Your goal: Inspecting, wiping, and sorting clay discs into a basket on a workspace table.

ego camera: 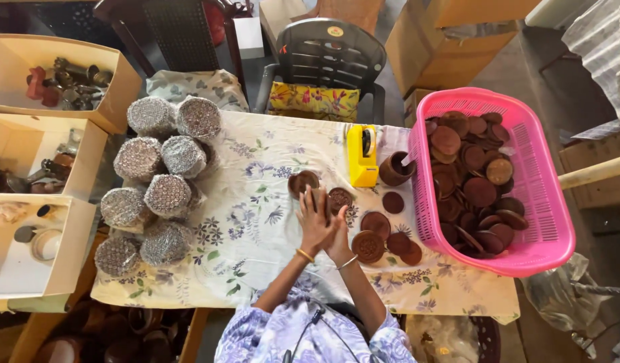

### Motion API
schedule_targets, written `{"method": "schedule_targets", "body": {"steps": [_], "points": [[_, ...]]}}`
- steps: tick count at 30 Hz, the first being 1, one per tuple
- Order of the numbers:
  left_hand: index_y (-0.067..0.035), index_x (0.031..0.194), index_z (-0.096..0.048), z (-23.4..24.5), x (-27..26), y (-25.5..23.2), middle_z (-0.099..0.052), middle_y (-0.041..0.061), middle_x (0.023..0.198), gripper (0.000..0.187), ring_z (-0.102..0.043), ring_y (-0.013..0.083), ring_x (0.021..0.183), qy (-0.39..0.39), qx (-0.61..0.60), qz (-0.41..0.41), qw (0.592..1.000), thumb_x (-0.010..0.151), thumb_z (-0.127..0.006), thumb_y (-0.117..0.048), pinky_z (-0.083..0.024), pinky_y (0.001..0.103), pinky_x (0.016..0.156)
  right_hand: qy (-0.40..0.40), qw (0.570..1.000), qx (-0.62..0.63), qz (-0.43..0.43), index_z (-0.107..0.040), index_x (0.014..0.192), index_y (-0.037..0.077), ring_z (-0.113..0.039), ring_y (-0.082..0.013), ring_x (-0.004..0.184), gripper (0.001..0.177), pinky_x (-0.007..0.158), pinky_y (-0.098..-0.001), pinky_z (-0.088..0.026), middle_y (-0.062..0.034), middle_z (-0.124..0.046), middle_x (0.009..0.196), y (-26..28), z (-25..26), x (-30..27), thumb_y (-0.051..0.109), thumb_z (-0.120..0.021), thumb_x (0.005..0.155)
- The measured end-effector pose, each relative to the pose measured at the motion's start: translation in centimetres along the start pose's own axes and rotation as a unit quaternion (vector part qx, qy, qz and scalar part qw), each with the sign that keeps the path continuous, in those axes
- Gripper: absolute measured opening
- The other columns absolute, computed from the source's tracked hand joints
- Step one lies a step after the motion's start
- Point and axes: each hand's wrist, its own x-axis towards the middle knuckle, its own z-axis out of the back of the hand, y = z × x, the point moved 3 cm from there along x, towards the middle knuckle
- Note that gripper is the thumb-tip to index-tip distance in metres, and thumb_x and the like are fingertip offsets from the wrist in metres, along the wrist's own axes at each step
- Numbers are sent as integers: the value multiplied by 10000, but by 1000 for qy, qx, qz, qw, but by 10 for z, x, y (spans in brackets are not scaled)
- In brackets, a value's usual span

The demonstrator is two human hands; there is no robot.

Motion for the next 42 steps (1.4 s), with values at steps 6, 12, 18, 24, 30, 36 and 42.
{"method": "schedule_targets", "body": {"steps": [6,12,18,24,30,36,42], "points": [[-230,1688,-267,0,-5,5,-158,282,1698,869,-180,544,1516,-55,-26,-52,997,947,-556,-582,-282,731,1166,-83,994,-66,-1,-269,1641,142,-343,-359,1507,880,1248,-543,-273,-187,-313,1670,0,9,6,755,-322,1011],[-285,1603,-388,10,-15,-17,-185,180,1703,868,-182,455,1529,-7,97,-54,994,856,-629,-655,-174,794,1070,278,948,154,26,-255,1634,410,-249,-274,1628,789,1322,-545,-214,9,-253,1758,-2,-41,-5,783,-227,940],[-206,1595,-415,6,41,54,-425,202,1600,709,-356,404,1527,-19,-102,42,994,1041,-418,-648,-315,556,1238,76,991,51,-92,-232,1631,87,-318,-288,1518,1063,1226,-478,-267,-92,-288,1678,-16,-4,-5,864,-276,907],[-165,1654,-237,1,15,34,-364,182,1635,840,-384,278,1466,28,-389,81,917,1001,-261,-693,-333,405,1187,-65,944,-310,90,-453,1553,19,-481,-149,1420,707,1189,-308,-357,-77,-497,1585,-11,36,15,545,-427,1081],[-147,1649,-250,-1,-6,12,-293,198,1722,792,-294,302,1576,1,-444,28,895,1085,-238,-703,-249,401,1252,-179,798,-532,220,-680,1408,60,-603,-91,975,373,805,-271,-529,-66,-739,1219,18,32,8,143,-664,1045],[-156,1625,-419,14,20,37,-539,189,1503,903,-588,249,1183,45,-637,227,736,988,-240,-772,-465,390,961,-108,629,-703,314,-752,1251,97,-733,-194,1070,382,877,-323,-597,-126,-751,1216,-6,-17,-17,67,-750,871],[-220,1554,-448,-38,-17,75,-592,26,1464,895,-599,179,1300,122,-674,285,670,914,-268,-820,-513,391,1049,-107,574,-720,375,-795,1090,97,-728,-298,1116,250,971,-375,-562,-131,-772,1129,20,-30,-3,11,-770,857]]}}
